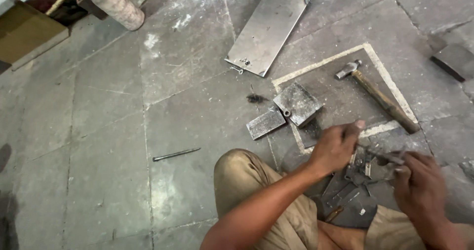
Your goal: The person manipulates and aligns small metal plates and components on a floor workspace, fitting them together by hand.
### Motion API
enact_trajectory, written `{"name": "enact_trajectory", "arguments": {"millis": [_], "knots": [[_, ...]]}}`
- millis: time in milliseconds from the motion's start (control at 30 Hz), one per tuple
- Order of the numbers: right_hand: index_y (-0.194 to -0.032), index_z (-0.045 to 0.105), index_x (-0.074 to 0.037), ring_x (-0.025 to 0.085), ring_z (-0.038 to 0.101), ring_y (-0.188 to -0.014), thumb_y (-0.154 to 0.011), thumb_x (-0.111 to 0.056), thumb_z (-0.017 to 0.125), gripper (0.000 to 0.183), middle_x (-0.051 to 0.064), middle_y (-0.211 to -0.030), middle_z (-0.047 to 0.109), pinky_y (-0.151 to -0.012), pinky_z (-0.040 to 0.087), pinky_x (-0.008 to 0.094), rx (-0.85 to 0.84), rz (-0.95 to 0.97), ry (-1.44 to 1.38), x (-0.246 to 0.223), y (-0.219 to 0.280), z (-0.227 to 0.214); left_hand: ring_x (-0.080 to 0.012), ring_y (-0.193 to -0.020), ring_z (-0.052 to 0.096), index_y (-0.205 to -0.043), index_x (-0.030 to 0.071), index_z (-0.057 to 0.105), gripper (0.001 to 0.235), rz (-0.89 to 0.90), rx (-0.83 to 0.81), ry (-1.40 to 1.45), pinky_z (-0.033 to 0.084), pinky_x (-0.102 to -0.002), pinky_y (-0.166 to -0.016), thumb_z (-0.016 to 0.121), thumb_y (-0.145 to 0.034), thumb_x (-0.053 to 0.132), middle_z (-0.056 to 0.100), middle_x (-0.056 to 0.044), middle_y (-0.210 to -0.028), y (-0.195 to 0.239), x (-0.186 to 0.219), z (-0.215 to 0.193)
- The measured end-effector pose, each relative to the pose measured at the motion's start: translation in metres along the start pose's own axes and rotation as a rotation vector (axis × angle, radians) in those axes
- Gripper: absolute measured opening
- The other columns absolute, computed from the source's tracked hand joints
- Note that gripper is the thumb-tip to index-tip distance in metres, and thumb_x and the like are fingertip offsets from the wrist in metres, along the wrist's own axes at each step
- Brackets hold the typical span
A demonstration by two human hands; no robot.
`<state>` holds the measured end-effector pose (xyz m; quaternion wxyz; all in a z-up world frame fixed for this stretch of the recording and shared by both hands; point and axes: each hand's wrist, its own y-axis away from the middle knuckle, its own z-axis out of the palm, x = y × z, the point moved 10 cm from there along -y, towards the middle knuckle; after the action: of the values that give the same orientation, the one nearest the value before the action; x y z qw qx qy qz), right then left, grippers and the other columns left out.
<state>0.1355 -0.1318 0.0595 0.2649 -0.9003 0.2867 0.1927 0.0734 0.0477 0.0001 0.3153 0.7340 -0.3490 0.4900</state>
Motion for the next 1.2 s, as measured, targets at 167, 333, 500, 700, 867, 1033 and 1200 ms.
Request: {"name": "enact_trajectory", "arguments": {"millis": [167, 333, 500, 700, 867, 1033, 1200], "knots": [[-0.132, 0.054, 0.002, 0.035, 0.066, -0.106, -0.086, -0.004, 0.064, 0.047, 0.017, -0.119, 0.066, -0.089, 0.051, 0.045, 0.054, 0.267, -0.275, 0.014, -0.009, -0.011, -0.0276, -0.061, 0.056, -0.075, 0.003, 0.062, 0.069, 0.098, 0.129, -0.010, 0.045, -0.045, -0.067, 0.036, -0.109, 0.058, 0.054, -0.010, -0.063, -0.005, 0.005, -0.016], [-0.115, 0.063, 0.005, 0.035, 0.065, -0.098, -0.081, -0.027, 0.071, 0.048, 0.022, -0.113, 0.068, -0.084, 0.050, 0.044, 0.091, -0.205, -0.056, -0.006, -0.002, -0.011, -0.0337, -0.054, 0.059, -0.066, 0.002, 0.058, 0.077, -0.157, -0.096, -0.024, 0.049, -0.051, -0.061, 0.036, -0.111, 0.060, 0.055, -0.015, -0.060, -0.006, -0.026, 0.007], [-0.100, 0.067, 0.006, 0.029, 0.064, -0.074, -0.114, -0.039, 0.051, 0.050, 0.021, -0.085, 0.071, -0.068, 0.049, 0.039, -0.216, 0.566, -0.742, 0.109, 0.054, 0.097, -0.0374, -0.062, 0.064, -0.085, 0.007, 0.063, 0.060, 0.193, 0.004, -0.282, 0.049, -0.050, -0.063, 0.038, -0.107, 0.058, 0.062, -0.018, -0.064, 0.012, 0.021, 0.006], [-0.111, 0.065, 0.005, 0.031, 0.066, -0.081, -0.102, -0.035, 0.057, 0.042, 0.021, -0.095, 0.071, -0.070, 0.049, 0.041, -0.248, 0.635, -0.759, 0.104, 0.036, 0.084, -0.0387, -0.065, 0.065, -0.080, 0.004, 0.062, 0.064, 0.086, 0.010, -0.182, 0.049, -0.049, -0.065, 0.038, -0.107, 0.057, 0.062, -0.019, -0.067, 0.005, 0.013, 0.000], [-0.121, 0.067, -0.003, 0.037, 0.067, -0.100, -0.077, -0.022, 0.072, 0.048, 0.021, -0.113, 0.072, -0.084, 0.051, 0.044, 0.020, -0.170, -0.078, -0.011, -0.005, -0.014, -0.0436, -0.072, 0.065, -0.080, 0.000, 0.067, 0.071, -0.105, 0.018, -0.114, 0.049, -0.051, -0.072, 0.042, -0.105, 0.062, 0.065, -0.023, -0.072, -0.007, -0.016, -0.004], [-0.110, 0.073, -0.016, 0.029, 0.070, -0.100, -0.106, -0.018, 0.063, 0.010, 0.010, -0.098, 0.074, -0.094, 0.054, 0.041, -0.086, 0.303, -0.042, 0.029, -0.009, 0.009, -0.0407, -0.074, 0.065, -0.087, 0.004, 0.071, 0.068, 0.108, -0.155, -0.224, 0.049, -0.050, -0.071, 0.040, -0.105, 0.062, 0.067, -0.019, -0.076, 0.018, 0.004, 0.033], [-0.123, 0.068, -0.011, 0.034, 0.068, -0.104, -0.082, -0.029, 0.070, 0.045, 0.013, -0.113, 0.073, -0.097, 0.047, 0.043, 0.020, -0.050, -0.150, 0.007, -0.010, -0.006, -0.0335, -0.062, 0.059, -0.075, 0.002, 0.065, 0.068, -0.119, -0.032, -0.060, 0.046, -0.049, -0.064, 0.041, -0.107, 0.057, 0.060, -0.016, -0.065, -0.010, -0.021, 0.004]]}}
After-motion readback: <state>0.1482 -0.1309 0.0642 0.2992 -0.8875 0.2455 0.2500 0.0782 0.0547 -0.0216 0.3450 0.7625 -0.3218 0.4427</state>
